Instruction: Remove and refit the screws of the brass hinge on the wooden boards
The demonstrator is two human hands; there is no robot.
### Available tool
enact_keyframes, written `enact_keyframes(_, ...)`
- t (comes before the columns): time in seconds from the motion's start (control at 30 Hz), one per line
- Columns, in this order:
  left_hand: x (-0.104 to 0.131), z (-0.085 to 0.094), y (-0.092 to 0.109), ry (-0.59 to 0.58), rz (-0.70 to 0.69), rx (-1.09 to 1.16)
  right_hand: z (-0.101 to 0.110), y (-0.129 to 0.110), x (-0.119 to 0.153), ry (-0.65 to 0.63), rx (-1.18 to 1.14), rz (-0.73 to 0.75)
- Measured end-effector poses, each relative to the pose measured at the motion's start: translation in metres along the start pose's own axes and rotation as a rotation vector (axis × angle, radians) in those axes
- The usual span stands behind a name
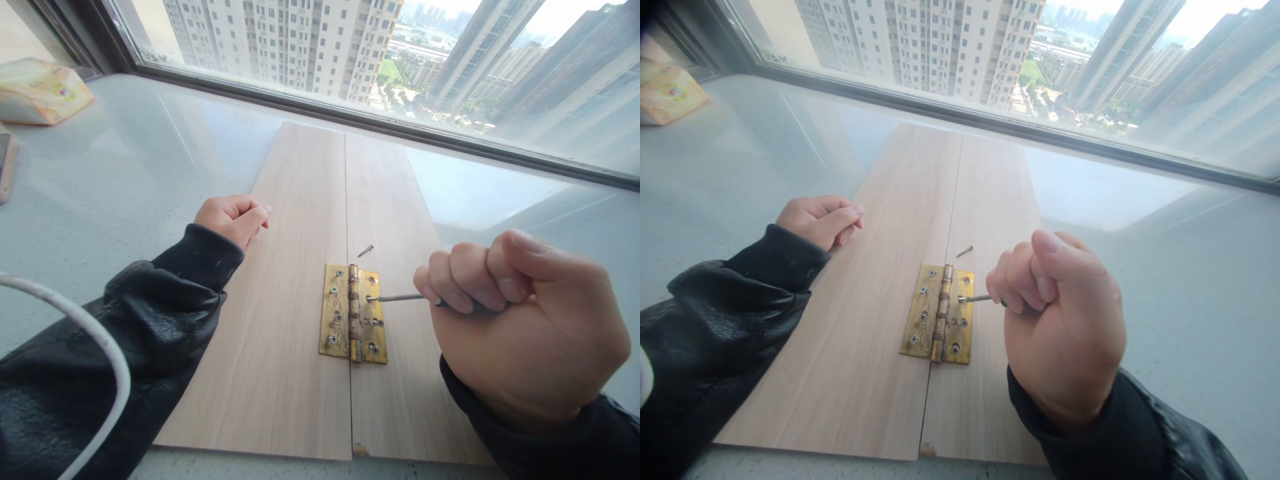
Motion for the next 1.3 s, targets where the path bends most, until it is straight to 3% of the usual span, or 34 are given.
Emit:
enact_keyframes(0.3,0.001,0.0,0.001,0.007,0.001,-0.002,0.002,-0.001,0.001,0.002,0.003,0.028)
enact_keyframes(0.53,0.0,0.0,-0.002,0.0,0.011,0.023,0.003,0.0,0.013,0.134,0.04,0.04)
enact_keyframes(0.6,-0.001,0.0,-0.002,0.003,0.008,0.019,0.0,-0.002,0.014,0.096,0.04,0.044)
enact_keyframes(0.67,-0.001,0.0,-0.001,0.004,0.006,0.016,-0.01,-0.002,0.01,-0.093,0.038,0.019)
enact_keyframes(0.8,0.0,0.0,-0.002,0.009,0.021,0.024,-0.046,0.002,0.015,-0.791,0.043,-0.059)
enact_keyframes(0.87,0.0,0.0,-0.002,0.008,0.033,0.023,-0.048,0.002,0.016,-0.933,0.031,-0.053)
enact_keyframes(0.93,0.0,0.0,-0.003,0.006,0.034,0.018,-0.045,0.003,0.008,-0.881,0.015,-0.037)
enact_keyframes(1.0,0.001,0.0,-0.001,0.012,0.019,0.01,-0.036,0.001,-0.002,-0.694,0.108,0.04)
enact_keyframes(1.07,0.001,0.001,0.0,0.02,0.005,0.008,-0.025,-0.008,-0.007,-0.493,0.322,0.166)
enact_keyframes(1.13,0.001,0.001,0.0,0.019,0.011,0.011,-0.019,-0.024,-0.006,-0.381,0.665,0.334)
enact_keyframes(1.23,0.0,0.0,-0.002,0.007,0.025,0.021,-0.022,-0.033,-0.001,-0.458,1.14,0.516)
enact_keyframes(1.3,0.0,-0.001,-0.003,0.001,0.026,0.031,-0.02,-0.028,-0.001,-0.571,1.291,0.535)
Point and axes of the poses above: each hand's wrist, its own x-axis away from the middle knuckle, its own z-axis out of the back of the hand, y = z × x, the point moved 10 cm from there along -x, towards the middle knuckle, and after that the axes turned 2 degrees about x, right-handed, at the moved point
